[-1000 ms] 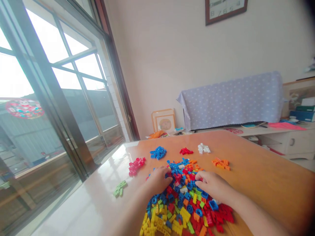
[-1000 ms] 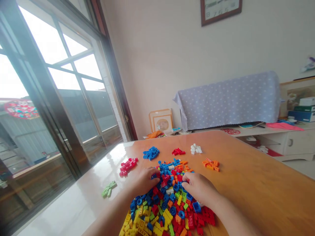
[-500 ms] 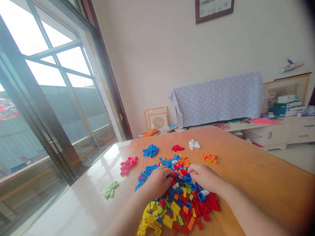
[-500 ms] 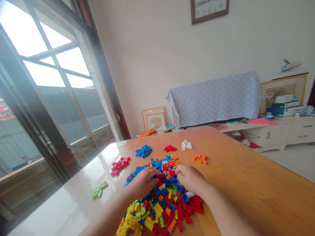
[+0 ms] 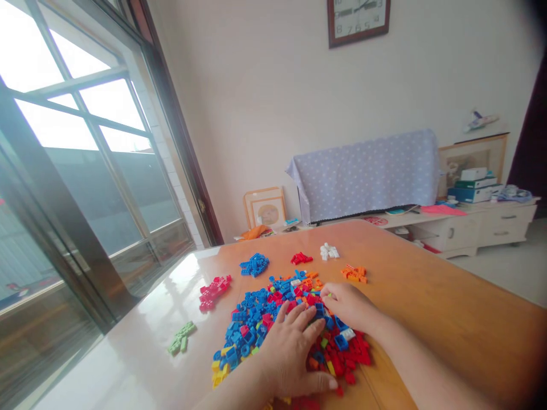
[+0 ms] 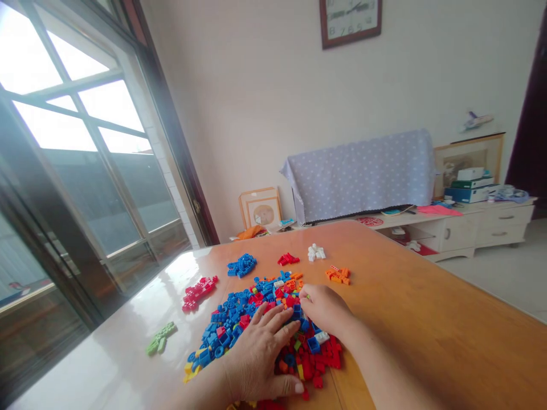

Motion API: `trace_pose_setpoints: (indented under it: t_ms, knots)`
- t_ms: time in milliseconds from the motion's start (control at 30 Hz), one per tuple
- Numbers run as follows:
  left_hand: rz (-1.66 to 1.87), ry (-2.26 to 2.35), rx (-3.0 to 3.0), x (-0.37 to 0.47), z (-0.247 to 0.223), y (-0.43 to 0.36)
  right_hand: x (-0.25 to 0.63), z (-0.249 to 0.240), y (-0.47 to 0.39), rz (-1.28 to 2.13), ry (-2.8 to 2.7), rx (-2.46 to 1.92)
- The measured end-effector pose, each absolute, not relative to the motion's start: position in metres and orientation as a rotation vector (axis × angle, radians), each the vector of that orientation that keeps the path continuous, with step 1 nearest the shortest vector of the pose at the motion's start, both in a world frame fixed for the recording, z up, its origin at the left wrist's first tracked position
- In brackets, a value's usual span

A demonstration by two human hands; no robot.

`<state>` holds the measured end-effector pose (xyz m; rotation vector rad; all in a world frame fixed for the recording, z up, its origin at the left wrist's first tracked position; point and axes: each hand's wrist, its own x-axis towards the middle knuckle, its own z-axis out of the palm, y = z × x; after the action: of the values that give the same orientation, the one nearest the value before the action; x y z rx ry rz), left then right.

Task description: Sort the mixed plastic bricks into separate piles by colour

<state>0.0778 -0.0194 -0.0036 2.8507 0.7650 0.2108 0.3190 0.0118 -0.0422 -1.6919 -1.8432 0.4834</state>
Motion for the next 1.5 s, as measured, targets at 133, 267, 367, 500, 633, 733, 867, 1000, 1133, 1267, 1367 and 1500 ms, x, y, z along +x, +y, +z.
trace_pose_setpoints:
  t_ms: [133, 267, 367, 500, 633, 733, 867, 1000, 1133, 1267, 1367, 1500]
  knots:
    - [0.267, 0.842, 2.888, 0.083, -0.007, -0.007, 0.320, -0.039, 0.011, 0.479, -1.835, -1.699]
    - [0.355, 0.893, 2.897, 0.090, -0.010, 0.003, 0.322, -0.039, 0.011, 0.476, -1.825, -1.704]
    - [0.424, 0.930, 2.889, 0.091, -0.010, 0.014, 0.323, -0.039, 0.012, 0.472, -1.819, -1.712]
    - [0.497, 0.976, 2.885, 0.090, -0.008, 0.029, 0.324, -0.039, 0.012, 0.457, -1.811, -1.717]
    - [0.534, 1.056, 2.867, 0.091, -0.007, 0.038, 0.325, -0.037, 0.012, 0.441, -1.797, -1.722]
    - [0.561, 1.035, 2.842, 0.094, -0.005, 0.037, 0.326, -0.035, 0.011, 0.431, -1.782, -1.726]
    - [0.534, 0.934, 2.830, 0.095, 0.001, 0.022, 0.327, -0.033, 0.011, 0.415, -1.764, -1.722]
    - [0.388, 0.860, 2.834, 0.087, 0.007, 0.002, 0.328, -0.033, 0.011, 0.422, -1.756, -1.717]
    - [0.243, 0.825, 2.818, 0.077, 0.010, -0.011, 0.326, -0.032, 0.009, 0.444, -1.757, -1.718]
    - [0.198, 0.854, 2.827, 0.074, 0.010, -0.013, 0.323, -0.032, 0.009, 0.455, -1.757, -1.736]
    - [0.182, 0.857, 2.833, 0.074, 0.011, -0.012, 0.322, -0.032, 0.009, 0.457, -1.759, -1.746]
    - [0.196, 0.857, 2.825, 0.075, 0.011, -0.011, 0.322, -0.032, 0.009, 0.468, -1.763, -1.748]
